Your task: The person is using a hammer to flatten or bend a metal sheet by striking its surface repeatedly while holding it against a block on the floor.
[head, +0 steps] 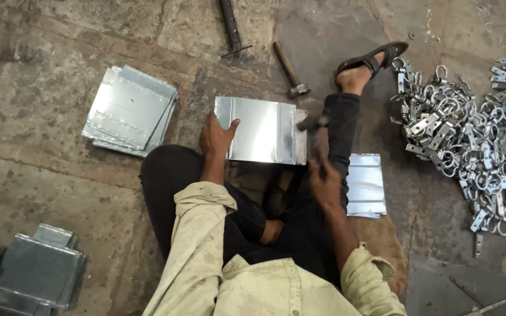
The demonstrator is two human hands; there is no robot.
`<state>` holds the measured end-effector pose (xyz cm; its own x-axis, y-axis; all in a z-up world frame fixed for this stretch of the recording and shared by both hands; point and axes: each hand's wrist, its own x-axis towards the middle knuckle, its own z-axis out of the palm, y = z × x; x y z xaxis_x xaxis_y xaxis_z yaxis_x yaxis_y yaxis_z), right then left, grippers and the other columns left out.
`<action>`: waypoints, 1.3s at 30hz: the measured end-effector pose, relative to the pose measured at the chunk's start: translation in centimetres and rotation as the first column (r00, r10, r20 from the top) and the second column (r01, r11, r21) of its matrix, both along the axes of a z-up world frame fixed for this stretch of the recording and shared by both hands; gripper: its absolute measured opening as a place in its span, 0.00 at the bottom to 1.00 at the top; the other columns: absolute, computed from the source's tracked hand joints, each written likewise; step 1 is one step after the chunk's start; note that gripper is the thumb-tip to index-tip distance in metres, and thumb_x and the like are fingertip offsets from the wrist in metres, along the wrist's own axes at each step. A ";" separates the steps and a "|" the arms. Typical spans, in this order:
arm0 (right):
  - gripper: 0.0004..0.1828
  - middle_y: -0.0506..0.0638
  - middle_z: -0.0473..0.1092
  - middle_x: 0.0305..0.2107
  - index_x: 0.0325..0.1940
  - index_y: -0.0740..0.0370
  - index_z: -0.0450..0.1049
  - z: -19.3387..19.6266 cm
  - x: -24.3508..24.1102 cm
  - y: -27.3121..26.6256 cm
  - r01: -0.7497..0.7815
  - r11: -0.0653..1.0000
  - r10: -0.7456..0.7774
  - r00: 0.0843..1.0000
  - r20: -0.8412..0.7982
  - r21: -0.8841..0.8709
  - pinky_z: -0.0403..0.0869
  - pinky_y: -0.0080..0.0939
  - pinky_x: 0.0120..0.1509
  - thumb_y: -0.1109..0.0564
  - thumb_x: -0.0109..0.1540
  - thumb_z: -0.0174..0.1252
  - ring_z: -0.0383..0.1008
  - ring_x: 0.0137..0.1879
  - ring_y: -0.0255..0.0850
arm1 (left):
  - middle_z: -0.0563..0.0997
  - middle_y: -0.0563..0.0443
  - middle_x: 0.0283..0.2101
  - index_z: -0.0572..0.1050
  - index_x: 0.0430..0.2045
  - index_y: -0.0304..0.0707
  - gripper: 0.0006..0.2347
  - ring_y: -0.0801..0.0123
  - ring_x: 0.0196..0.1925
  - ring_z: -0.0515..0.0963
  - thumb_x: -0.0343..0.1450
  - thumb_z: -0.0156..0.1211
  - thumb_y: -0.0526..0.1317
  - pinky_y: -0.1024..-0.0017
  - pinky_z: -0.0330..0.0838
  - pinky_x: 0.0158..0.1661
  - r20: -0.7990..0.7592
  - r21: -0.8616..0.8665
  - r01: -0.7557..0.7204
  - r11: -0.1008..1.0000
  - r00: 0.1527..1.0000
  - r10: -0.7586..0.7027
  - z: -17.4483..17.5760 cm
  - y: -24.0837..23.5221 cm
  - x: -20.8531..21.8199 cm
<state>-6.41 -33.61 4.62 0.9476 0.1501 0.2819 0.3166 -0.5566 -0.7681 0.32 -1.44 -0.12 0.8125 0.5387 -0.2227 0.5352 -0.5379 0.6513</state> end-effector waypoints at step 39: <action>0.28 0.71 0.75 0.43 0.74 0.54 0.64 1.7 5.2 2.1 0.070 0.935 -0.036 0.994 0.104 -0.349 0.76 0.49 0.48 0.62 0.69 0.58 0.80 0.47 0.61 | 0.78 0.37 0.57 0.66 0.63 0.33 0.38 0.44 0.54 0.80 0.64 0.69 0.61 0.48 0.76 0.47 0.008 -0.051 -0.053 0.997 0.999 0.053 -0.1 -0.5 0.4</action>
<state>-1.23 -31.54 6.29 0.9284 0.2062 0.3091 0.3410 -0.8034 -0.4882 0.72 -1.94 -0.27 0.7854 0.5690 -0.2436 0.5557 -0.4749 0.6824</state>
